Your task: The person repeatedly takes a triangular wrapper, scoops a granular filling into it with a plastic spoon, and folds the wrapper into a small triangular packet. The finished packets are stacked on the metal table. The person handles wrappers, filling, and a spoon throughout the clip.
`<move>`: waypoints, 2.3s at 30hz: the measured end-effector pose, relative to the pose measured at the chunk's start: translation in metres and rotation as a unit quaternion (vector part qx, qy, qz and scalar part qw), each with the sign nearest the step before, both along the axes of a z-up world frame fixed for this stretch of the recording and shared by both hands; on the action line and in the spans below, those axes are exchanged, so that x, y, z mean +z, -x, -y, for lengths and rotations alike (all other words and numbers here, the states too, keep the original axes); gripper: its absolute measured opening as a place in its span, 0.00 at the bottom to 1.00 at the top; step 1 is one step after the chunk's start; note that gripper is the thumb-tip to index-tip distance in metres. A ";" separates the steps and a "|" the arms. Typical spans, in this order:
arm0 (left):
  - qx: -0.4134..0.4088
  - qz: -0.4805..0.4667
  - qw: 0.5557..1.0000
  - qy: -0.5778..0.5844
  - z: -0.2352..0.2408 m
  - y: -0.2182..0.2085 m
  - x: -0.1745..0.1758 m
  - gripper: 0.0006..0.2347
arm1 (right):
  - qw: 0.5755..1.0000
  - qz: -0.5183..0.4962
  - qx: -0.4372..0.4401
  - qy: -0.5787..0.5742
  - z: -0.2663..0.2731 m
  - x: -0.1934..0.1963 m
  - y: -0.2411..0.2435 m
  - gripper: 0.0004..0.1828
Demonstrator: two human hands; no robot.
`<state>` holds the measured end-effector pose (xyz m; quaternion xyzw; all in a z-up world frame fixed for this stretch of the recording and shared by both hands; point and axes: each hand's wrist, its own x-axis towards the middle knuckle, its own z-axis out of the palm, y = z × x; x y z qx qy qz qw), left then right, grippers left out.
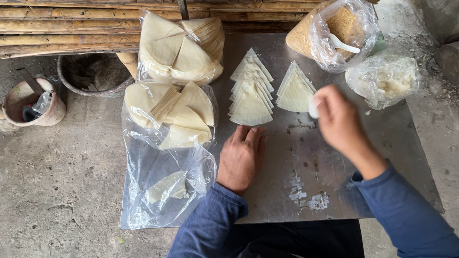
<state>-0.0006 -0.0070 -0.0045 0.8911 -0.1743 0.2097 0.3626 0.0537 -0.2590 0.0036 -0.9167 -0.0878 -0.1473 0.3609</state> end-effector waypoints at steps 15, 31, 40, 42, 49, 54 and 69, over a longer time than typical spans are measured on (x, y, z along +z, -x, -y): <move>-0.050 -0.200 0.965 0.163 -0.005 0.002 0.009 0.15 | 0.910 0.178 0.241 0.287 -0.068 0.027 0.086 0.08; -0.082 -0.232 0.958 0.146 -0.011 0.003 0.007 0.11 | 0.930 0.157 -0.133 0.304 0.045 0.044 -0.088 0.09; -0.090 -0.242 0.954 0.153 -0.012 0.003 0.009 0.10 | 0.853 0.273 -0.137 0.424 0.077 0.019 -0.138 0.03; -0.084 -0.242 0.955 0.146 -0.012 0.003 0.009 0.11 | 0.848 0.266 -0.120 0.442 0.083 0.021 -0.143 0.02; -0.094 -0.234 0.956 0.149 -0.013 0.004 0.009 0.10 | 0.932 0.165 -0.115 0.302 0.072 0.006 -0.141 0.03; -0.090 -0.240 0.955 0.151 -0.012 0.004 0.008 0.10 | 0.975 0.084 -0.169 0.120 0.076 0.022 -0.137 0.04; -0.100 -0.243 0.951 0.165 -0.017 0.005 0.005 0.11 | 0.932 0.000 -0.105 -0.347 0.095 0.036 -0.067 0.06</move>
